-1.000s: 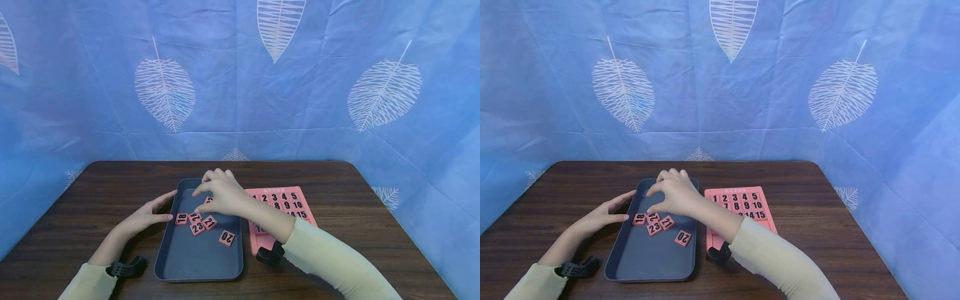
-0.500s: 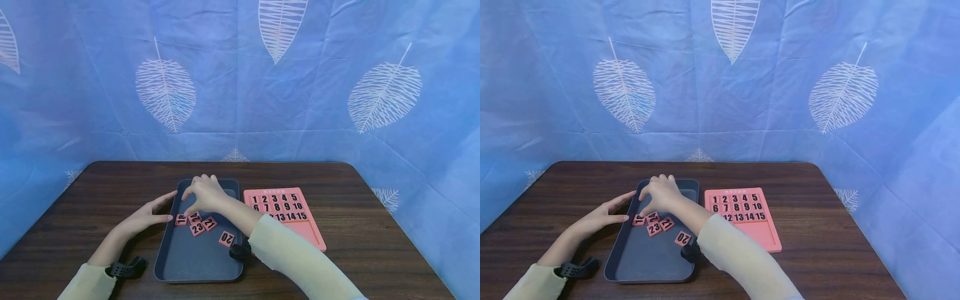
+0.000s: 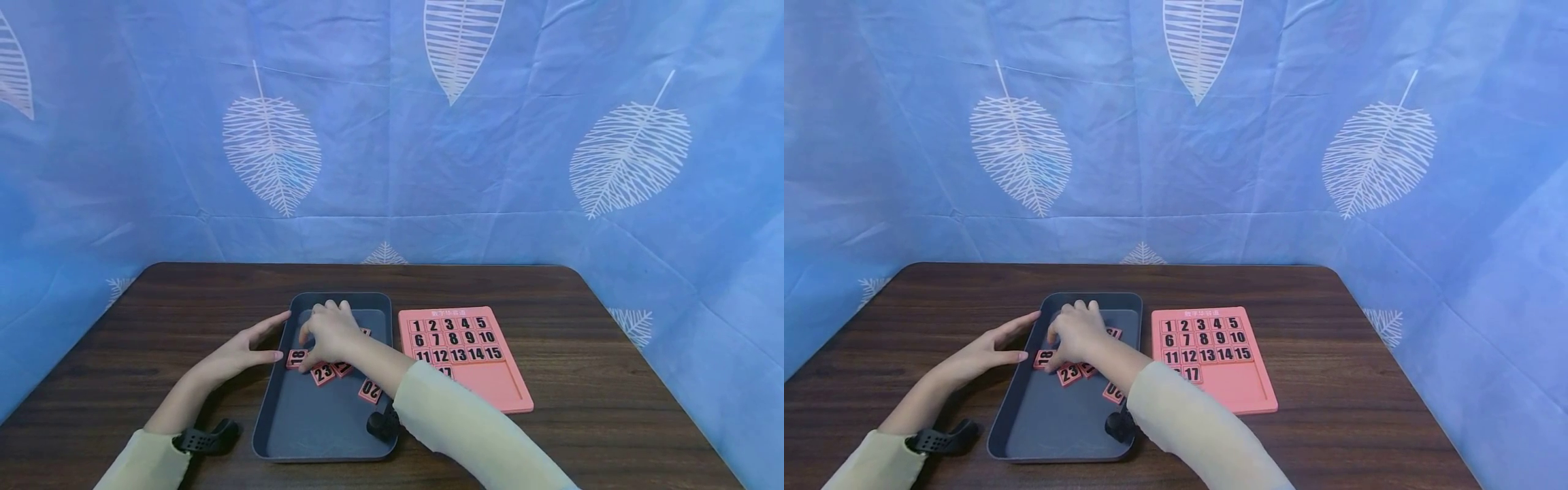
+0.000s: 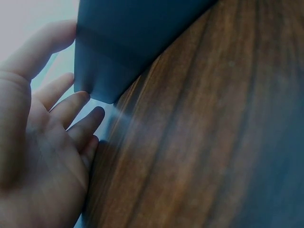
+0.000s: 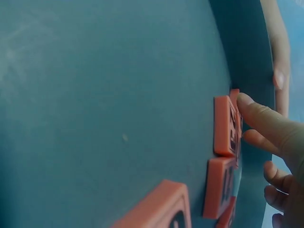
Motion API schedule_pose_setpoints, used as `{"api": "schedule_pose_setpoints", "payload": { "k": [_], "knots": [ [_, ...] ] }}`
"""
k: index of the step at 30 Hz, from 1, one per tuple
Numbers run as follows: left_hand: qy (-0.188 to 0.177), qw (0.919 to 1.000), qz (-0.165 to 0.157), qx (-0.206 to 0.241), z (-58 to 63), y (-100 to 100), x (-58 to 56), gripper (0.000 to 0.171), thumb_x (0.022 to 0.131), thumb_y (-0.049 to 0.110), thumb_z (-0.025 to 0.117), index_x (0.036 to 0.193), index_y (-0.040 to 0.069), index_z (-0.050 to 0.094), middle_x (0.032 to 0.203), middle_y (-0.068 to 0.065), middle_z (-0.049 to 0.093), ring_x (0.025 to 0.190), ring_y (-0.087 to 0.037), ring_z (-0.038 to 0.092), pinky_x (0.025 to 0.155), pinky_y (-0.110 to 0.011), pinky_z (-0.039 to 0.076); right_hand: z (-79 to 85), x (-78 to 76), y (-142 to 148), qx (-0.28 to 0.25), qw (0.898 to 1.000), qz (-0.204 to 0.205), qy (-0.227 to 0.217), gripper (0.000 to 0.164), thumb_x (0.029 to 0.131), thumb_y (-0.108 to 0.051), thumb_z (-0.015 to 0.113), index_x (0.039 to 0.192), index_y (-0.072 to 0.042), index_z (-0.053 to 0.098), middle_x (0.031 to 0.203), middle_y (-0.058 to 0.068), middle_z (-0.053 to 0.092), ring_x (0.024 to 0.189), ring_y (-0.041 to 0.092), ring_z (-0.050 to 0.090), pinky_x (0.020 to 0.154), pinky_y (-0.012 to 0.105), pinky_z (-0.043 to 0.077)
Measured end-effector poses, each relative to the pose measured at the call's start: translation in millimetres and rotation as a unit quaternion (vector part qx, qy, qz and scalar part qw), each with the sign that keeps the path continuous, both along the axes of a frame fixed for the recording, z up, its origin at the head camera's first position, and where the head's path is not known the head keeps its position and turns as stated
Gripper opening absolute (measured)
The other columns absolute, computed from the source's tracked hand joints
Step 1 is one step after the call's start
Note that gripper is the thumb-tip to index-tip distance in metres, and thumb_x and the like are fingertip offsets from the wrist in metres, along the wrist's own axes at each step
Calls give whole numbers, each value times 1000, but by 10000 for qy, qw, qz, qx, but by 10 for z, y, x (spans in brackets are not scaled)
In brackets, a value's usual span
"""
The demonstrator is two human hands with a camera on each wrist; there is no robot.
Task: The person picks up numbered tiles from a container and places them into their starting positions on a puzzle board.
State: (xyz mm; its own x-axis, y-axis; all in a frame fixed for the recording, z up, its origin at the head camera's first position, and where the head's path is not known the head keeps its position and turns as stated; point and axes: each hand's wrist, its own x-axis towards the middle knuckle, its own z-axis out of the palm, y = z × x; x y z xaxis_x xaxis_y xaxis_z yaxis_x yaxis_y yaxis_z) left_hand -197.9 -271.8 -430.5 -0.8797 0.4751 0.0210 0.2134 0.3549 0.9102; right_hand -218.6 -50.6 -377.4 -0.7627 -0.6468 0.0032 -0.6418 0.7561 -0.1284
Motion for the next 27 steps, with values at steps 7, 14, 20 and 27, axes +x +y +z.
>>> {"api": "schedule_pose_setpoints", "payload": {
  "k": [7, 14, 20, 27],
  "knots": [
    [-42, 10000, 1, 18, 10, -3, 5, 70, 95, 21, 62, 153, 17, 24, 157, -17, 12, 140, -46, 8, 99, -72, 16, -56, 41, -30, 50, 9998, -54, 198, 29, 69, -57, 79, 86, -35, 75, 96, -8, 51, 82, 11, 38, 70, 31, 26],
    [-8, 10000, 82, -56, 10, 0, 5, 71, 94, 22, 63, 153, 16, 25, 157, -17, 14, 140, -46, 8, 100, -73, 15, 8, 90, -34, 74, 9985, -259, 483, 28, 66, -60, 79, 71, -35, 69, 90, -9, 46, 80, 11, 36, 68, 31, 24],
    [-41, 9999, 93, -79, 15, 13, 6, 72, 93, 24, 64, 153, 15, 26, 157, -17, 15, 140, -45, 9, 100, -72, 15, 158, 162, 32, -127, 9960, -519, 710, 29, 65, -61, 79, 69, -34, 68, 96, -9, 47, 84, 12, 36, 70, 31, 25],
    [-40, 9999, 106, -73, 13, 12, 6, 71, 93, 23, 64, 153, 15, 26, 156, -17, 17, 140, -44, 9, 101, -71, 16, 405, 273, 232, -764, 9896, -718, 986, 32, 65, -60, 80, 72, -31, 70, 96, -7, 45, 87, 14, 36, 75, 33, 27]
  ]
}}
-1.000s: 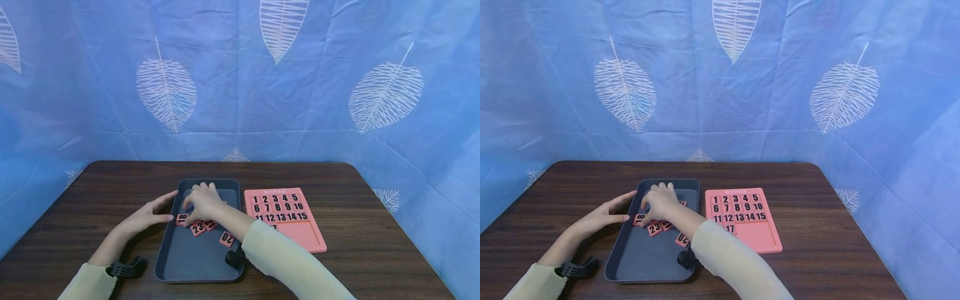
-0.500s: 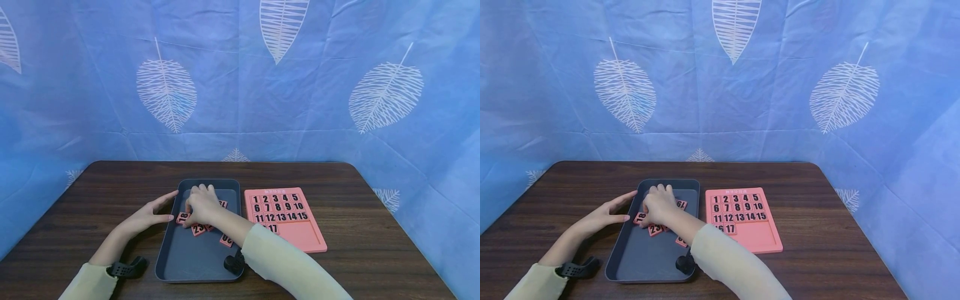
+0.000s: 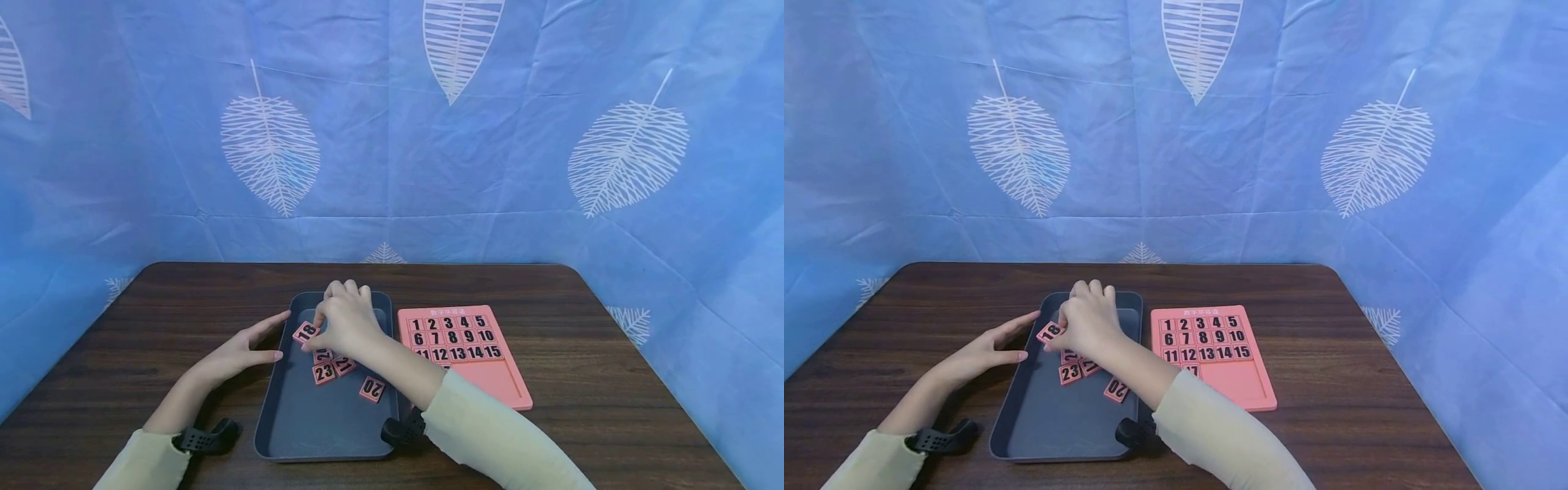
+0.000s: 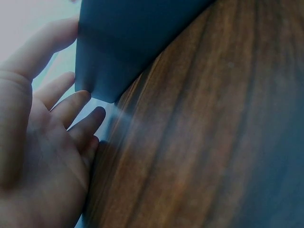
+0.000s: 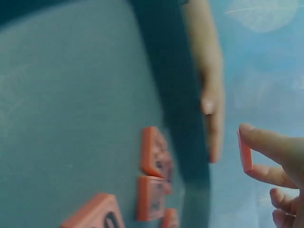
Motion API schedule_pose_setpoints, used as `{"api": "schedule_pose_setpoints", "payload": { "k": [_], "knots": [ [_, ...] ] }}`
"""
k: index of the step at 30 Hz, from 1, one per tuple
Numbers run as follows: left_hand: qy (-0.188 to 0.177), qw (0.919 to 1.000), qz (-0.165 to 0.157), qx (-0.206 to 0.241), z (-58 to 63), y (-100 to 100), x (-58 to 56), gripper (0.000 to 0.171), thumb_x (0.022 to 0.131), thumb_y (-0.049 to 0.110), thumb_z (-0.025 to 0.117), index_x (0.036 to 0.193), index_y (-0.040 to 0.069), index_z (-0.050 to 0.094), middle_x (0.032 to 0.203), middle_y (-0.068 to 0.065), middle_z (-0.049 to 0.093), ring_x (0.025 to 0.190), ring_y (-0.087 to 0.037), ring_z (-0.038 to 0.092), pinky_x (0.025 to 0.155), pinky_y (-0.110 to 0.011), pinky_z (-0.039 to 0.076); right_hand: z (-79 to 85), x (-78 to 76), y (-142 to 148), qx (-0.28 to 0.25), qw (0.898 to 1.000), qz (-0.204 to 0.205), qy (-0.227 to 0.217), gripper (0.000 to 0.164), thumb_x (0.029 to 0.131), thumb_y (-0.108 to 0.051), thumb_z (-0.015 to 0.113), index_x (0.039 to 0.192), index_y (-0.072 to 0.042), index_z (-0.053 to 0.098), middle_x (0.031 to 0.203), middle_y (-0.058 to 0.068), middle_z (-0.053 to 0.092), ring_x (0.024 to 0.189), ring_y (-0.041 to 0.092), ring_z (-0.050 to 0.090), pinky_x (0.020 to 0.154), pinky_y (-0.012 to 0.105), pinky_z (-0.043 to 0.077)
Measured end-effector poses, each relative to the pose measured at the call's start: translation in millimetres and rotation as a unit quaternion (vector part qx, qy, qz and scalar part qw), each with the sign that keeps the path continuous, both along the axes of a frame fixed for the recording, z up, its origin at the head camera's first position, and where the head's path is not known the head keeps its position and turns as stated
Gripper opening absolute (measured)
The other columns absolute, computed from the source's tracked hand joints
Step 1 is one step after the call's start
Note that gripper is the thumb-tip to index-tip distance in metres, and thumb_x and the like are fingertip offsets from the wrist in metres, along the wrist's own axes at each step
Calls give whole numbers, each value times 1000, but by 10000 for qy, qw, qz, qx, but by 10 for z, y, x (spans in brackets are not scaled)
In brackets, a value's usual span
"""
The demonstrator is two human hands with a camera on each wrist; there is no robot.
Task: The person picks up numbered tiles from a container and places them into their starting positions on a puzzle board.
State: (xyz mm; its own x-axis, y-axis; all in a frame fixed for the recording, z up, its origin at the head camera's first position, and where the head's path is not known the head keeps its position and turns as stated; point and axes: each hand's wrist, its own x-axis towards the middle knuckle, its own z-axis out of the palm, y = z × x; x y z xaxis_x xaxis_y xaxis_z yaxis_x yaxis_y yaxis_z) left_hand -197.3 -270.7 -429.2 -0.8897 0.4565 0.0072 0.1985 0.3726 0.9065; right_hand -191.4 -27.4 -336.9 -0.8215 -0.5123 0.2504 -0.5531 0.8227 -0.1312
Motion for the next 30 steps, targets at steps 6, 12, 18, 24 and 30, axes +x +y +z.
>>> {"api": "schedule_pose_setpoints", "payload": {
  "k": [6, 12, 18, 24, 30],
  "knots": [
    [10, 10000, -31, 67, 7, 2, -4, 72, 93, 22, 65, 153, 16, 26, 156, -18, 19, 140, -44, 10, 101, -71, 16, 197, 134, 279, -549, 9980, -311, 32, 33, 66, -59, 80, 77, -29, 72, 99, -6, 45, 90, 17, 35, 77, 37, 26],
    [-30, 9999, -16, 108, 12, -3, -2, 72, 92, 22, 66, 153, 17, 26, 155, -18, 19, 140, -44, 11, 102, -69, 18, 231, 242, 602, -1010, 9930, -577, 214, 32, 65, -54, 83, 77, -26, 72, 92, -5, 38, 87, 19, 31, 73, 41, 21],
    [-37, 10000, 2, 76, 13, -4, 6, 73, 92, 22, 66, 153, 17, 26, 156, -18, 19, 140, -45, 11, 102, -70, 17, 158, 339, 951, -1370, 9865, -777, 457, 30, 62, -47, 88, 75, -25, 71, 90, -4, 37, 87, 21, 32, 73, 41, 20],
    [-9, 9999, -35, 96, 21, -6, 16, 72, 92, 20, 65, 153, 18, 26, 155, -19, 19, 140, -46, 12, 101, -70, 18, 43, 423, 1286, -1415, 9827, -1068, 539, 30, 60, -44, 89, 73, -24, 70, 89, -3, 39, 86, 22, 34, 74, 42, 23],
    [-31, 9999, -53, 101, 19, -5, 2, 72, 92, 21, 65, 153, 17, 26, 155, -19, 19, 140, -46, 11, 101, -70, 18, -92, 490, 1595, -1371, 9796, -1355, 562, 29, 58, -42, 91, 69, -25, 69, 93, -3, 46, 88, 23, 38, 74, 43, 24]
  ]
}}
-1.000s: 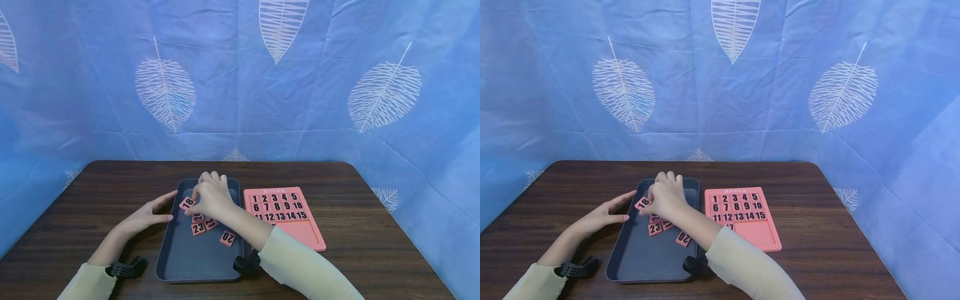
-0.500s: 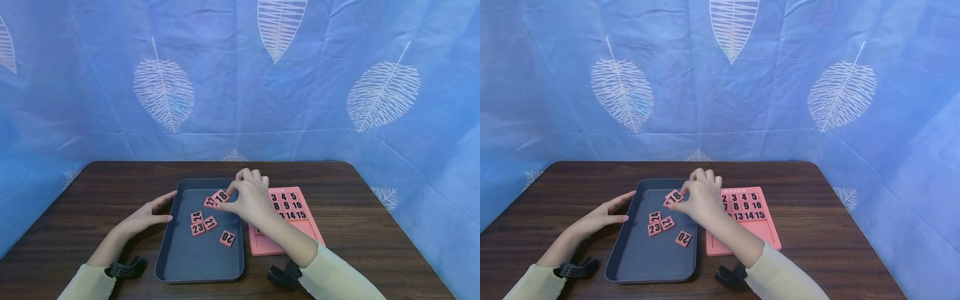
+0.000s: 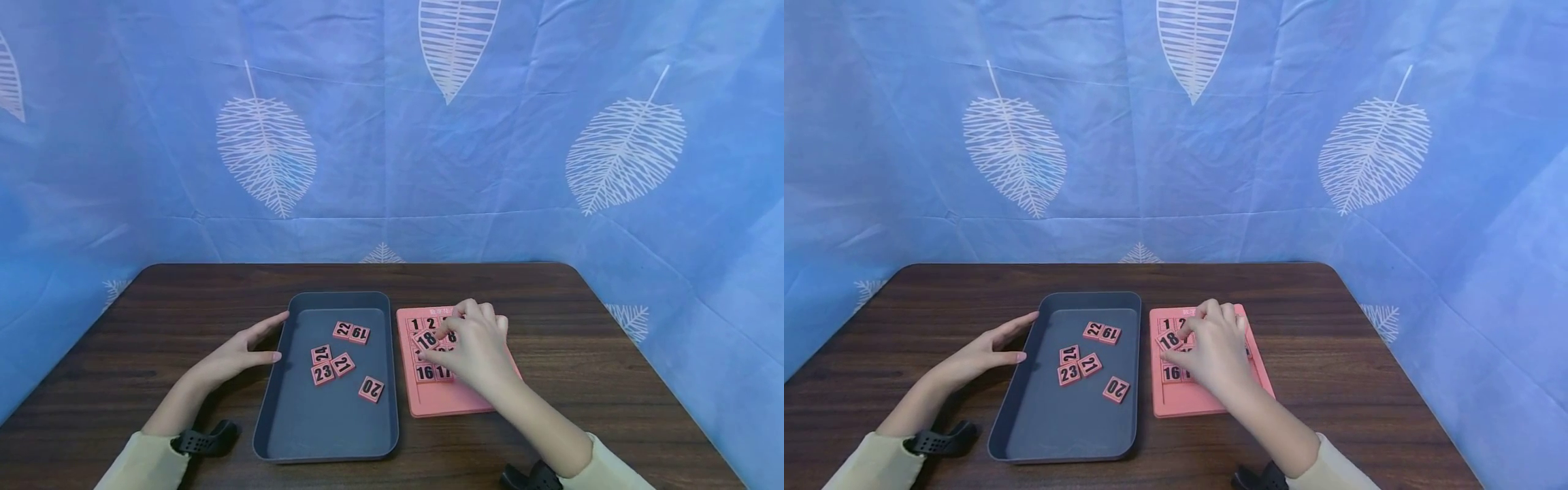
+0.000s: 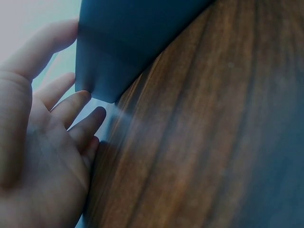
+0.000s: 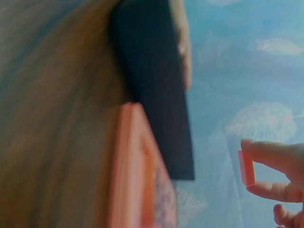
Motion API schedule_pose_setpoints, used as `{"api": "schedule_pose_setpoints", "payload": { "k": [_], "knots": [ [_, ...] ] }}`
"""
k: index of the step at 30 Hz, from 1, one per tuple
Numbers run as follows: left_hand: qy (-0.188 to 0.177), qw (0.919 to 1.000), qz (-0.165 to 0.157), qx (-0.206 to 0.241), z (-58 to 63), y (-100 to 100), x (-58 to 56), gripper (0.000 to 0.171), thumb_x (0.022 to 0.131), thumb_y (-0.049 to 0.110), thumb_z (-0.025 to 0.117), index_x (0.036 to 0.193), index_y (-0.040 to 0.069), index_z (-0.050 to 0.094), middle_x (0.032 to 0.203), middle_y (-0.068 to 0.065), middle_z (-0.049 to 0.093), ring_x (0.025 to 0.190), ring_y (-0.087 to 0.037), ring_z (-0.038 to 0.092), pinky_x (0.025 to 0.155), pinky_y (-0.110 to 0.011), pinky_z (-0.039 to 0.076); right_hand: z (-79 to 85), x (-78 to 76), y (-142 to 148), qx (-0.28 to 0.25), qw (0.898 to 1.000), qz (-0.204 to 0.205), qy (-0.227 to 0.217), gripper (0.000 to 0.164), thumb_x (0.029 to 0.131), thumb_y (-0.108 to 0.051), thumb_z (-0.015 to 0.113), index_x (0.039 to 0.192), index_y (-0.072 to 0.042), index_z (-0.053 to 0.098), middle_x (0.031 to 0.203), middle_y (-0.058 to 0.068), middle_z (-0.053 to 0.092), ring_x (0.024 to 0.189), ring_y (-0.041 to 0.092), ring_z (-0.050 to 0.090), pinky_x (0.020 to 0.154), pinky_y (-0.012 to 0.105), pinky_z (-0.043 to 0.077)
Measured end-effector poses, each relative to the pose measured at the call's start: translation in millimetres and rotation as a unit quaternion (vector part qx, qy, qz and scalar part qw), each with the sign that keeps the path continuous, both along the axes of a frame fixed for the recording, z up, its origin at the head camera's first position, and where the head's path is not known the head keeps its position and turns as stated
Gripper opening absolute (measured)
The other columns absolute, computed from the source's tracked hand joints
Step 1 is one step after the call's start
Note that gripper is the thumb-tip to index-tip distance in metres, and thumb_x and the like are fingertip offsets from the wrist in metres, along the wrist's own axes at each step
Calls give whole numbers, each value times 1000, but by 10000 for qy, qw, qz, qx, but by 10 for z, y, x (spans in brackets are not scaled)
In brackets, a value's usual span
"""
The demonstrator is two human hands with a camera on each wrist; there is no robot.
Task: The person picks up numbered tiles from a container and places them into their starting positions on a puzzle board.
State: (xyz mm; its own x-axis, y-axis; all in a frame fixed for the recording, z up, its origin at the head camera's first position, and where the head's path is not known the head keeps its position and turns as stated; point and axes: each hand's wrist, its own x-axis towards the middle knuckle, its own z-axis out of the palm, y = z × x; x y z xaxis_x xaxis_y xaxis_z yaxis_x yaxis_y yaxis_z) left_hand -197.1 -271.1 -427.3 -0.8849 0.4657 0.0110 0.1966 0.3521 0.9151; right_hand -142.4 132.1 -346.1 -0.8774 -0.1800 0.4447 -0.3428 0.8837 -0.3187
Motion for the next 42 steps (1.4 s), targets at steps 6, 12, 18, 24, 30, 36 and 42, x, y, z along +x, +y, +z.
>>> {"api": "schedule_pose_setpoints", "payload": {
  "k": [6, 12, 18, 24, 30, 36, 42],
  "knots": [
    [45, 10000, -3, -5, -6, -3, -10, 72, 92, 21, 65, 153, 17, 26, 156, -18, 18, 140, -45, 10, 101, -70, 18, -147, 47, 226, 252, 9994, -205, -85, 31, 57, -42, 90, 66, -25, 66, 90, -3, 45, 86, 24, 38, 72, 44, 25],
    [20, 10000, -9, 59, -9, 3, -10, 72, 92, 20, 65, 153, 15, 26, 156, -18, 18, 141, -45, 10, 102, -70, 16, -285, 68, 416, 439, 9979, -401, -260, 32, 58, -43, 88, 64, -23, 63, 87, -2, 46, 84, 25, 39, 71, 43, 25],
    [14, 10000, 16, 38, -4, 7, -15, 73, 92, 21, 65, 153, 16, 26, 156, -18, 19, 141, -44, 10, 102, -69, 16, -382, 91, 534, 649, 9957, -479, -465, 36, 59, -45, 88, 63, -23, 59, 87, 0, 46, 83, 26, 39, 69, 44, 26],
    [39, 10000, 25, -6, -3, 5, -7, 73, 92, 21, 65, 153, 16, 25, 156, -19, 18, 140, -44, 11, 102, -70, 17, -449, 68, 553, 653, 9936, -457, -800, 42, 61, -44, 87, 60, -22, 51, 86, 0, 44, 81, 24, 37, 68, 43, 25],
    [52, 10000, -1, 7, -11, 8, -9, 73, 93, 20, 65, 153, 15, 25, 155, -19, 19, 140, -44, 11, 102, -69, 17, -504, 33, 540, 620, 9911, -482, -1074, 44, 63, -45, 86, 60, -21, 50, 87, 0, 45, 81, 24, 37, 68, 41, 25],
    [52, 10000, -18, 47, -17, 5, -9, 73, 93, 20, 65, 153, 15, 25, 156, -19, 18, 140, -45, 10, 102, -70, 16, -520, 25, 546, 572, 9912, -452, -1106, 39, 65, -42, 86, 61, -22, 54, 86, -1, 47, 81, 24, 39, 68, 41, 26],
    [41, 10000, -16, 32, -31, 0, -21, 74, 93, 21, 65, 153, 16, 24, 156, -18, 17, 141, -44, 10, 103, -69, 16, -405, 33, 551, 793, 9919, -365, -926, 28, 67, -41, 85, 68, -21, 65, 88, 1, 50, 83, 25, 42, 68, 42, 27]
  ]
}}
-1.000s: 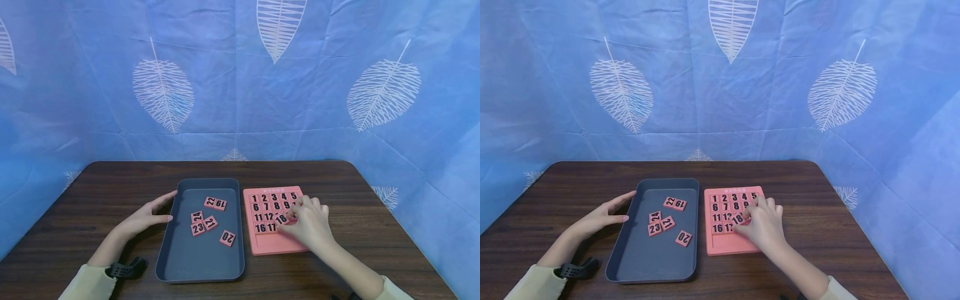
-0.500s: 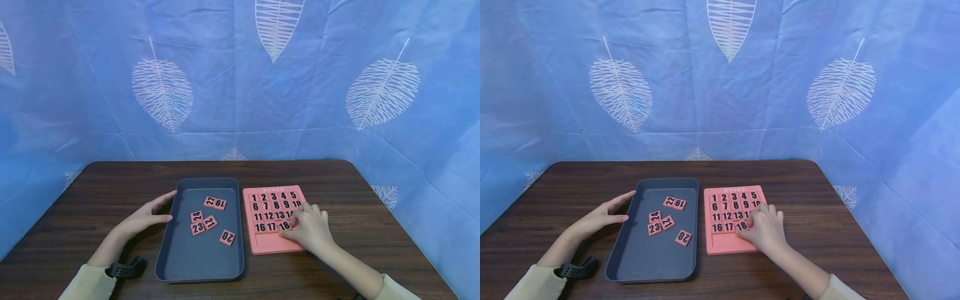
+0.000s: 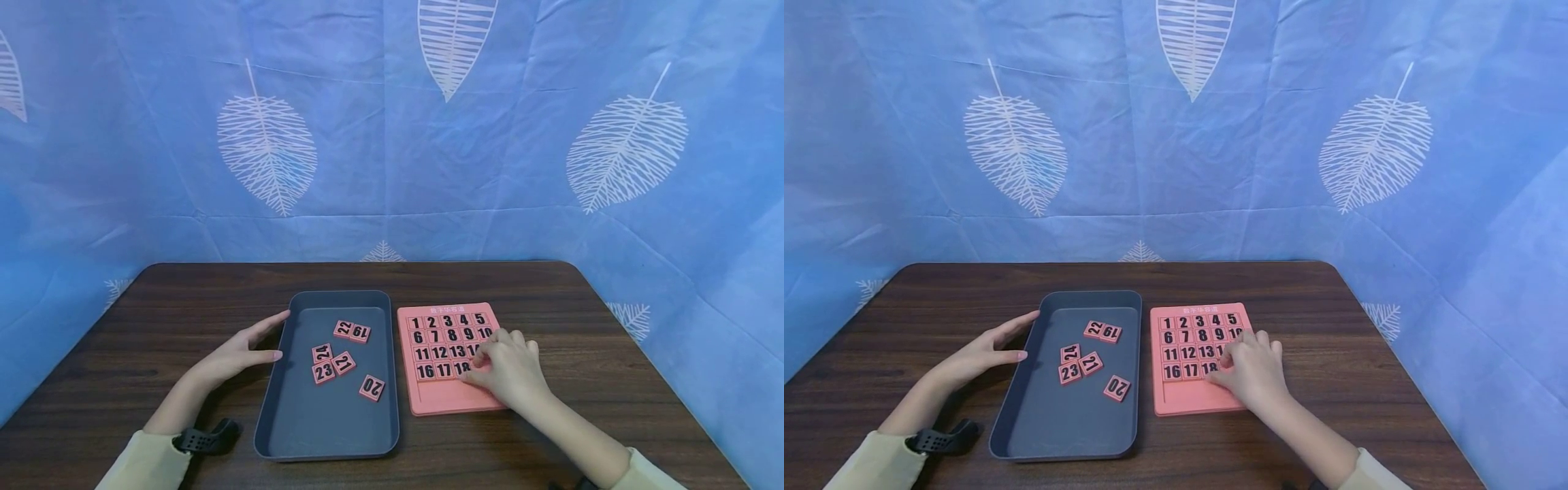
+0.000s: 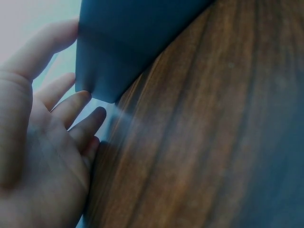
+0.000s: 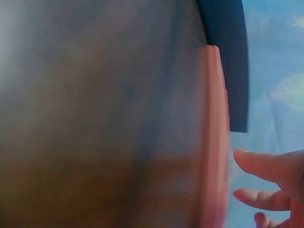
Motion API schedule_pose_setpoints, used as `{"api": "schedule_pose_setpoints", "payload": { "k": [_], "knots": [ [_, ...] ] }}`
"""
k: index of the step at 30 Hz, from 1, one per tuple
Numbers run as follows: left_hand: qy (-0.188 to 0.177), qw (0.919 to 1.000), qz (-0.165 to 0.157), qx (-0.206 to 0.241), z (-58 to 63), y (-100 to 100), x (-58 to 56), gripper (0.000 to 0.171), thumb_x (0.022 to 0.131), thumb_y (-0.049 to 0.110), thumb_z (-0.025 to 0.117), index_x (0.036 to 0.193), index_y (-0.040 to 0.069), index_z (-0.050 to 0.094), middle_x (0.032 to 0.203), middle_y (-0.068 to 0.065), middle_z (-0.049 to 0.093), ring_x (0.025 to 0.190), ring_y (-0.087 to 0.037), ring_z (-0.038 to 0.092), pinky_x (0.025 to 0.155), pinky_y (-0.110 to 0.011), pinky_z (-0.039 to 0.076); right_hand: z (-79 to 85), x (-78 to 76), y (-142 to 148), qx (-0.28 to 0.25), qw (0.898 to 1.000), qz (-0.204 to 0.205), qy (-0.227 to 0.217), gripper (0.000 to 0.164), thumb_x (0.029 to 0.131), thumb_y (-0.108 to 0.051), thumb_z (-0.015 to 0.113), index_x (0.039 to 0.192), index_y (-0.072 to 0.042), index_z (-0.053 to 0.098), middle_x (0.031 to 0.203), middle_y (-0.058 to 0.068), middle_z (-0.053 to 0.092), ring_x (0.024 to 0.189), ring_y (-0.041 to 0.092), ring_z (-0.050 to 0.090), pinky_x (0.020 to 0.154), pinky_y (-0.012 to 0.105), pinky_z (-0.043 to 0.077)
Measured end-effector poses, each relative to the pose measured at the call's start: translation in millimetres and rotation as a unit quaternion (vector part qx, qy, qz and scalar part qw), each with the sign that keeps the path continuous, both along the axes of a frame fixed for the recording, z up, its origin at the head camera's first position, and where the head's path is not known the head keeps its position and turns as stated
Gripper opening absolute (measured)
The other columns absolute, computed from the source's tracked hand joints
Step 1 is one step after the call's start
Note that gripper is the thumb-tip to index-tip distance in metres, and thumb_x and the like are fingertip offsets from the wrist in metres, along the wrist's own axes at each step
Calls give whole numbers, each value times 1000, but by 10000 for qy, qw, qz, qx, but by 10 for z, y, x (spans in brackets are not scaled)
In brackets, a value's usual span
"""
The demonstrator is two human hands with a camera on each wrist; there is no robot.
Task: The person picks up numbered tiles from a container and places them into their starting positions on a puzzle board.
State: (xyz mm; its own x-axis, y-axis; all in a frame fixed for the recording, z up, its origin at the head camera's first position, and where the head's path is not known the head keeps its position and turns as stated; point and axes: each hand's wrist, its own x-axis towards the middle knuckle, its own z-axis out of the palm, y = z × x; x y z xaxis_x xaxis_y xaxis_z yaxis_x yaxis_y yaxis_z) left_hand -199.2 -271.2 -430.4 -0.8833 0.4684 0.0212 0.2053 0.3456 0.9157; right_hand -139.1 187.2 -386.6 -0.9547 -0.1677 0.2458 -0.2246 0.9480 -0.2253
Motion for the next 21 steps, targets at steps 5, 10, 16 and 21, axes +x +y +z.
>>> {"api": "schedule_pose_setpoints", "payload": {
  "k": [5, 10, 16, 21],
  "knots": [
    [-75, 10000, 37, 15, -4, -2, 3, 75, 92, 23, 66, 154, 18, 23, 156, -18, 17, 141, -43, 10, 104, -67, 17, 171, -34, -126, -254, 9981, 367, 415, 25, 67, -36, 86, 78, -20, 71, 88, -2, 49, 82, 22, 40, 67, 40, 26],
    [-13, 10000, 22, 5, -3, -2, 6, 74, 92, 22, 65, 153, 17, 24, 156, -19, 17, 141, -44, 10, 103, -69, 17, 324, -62, -389, -578, 9933, 884, 472, 24, 68, -32, 87, 84, -21, 73, 90, -4, 48, 88, 22, 41, 70, 39, 25],
    [80, 10000, 27, -48, -7, 1, 9, 73, 92, 21, 65, 153, 17, 26, 156, -19, 18, 140, -45, 10, 102, -70, 17, 458, -149, -699, -730, 9851, 1503, 411, 25, 69, -30, 87, 89, -25, 74, 99, -4, 51, 94, 21, 42, 75, 40, 28],
    [59, 10000, 39, -46, -2, 2, 14, 73, 92, 21, 65, 153, 17, 26, 156, -19, 18, 140, -45, 9, 102, -70, 17, 483, -266, -901, -609, 9767, 2046, 205, 24, 73, -32, 84, 94, -25, 75, 99, -6, 48, 92, 18, 39, 76, 39, 27]
  ]
}}
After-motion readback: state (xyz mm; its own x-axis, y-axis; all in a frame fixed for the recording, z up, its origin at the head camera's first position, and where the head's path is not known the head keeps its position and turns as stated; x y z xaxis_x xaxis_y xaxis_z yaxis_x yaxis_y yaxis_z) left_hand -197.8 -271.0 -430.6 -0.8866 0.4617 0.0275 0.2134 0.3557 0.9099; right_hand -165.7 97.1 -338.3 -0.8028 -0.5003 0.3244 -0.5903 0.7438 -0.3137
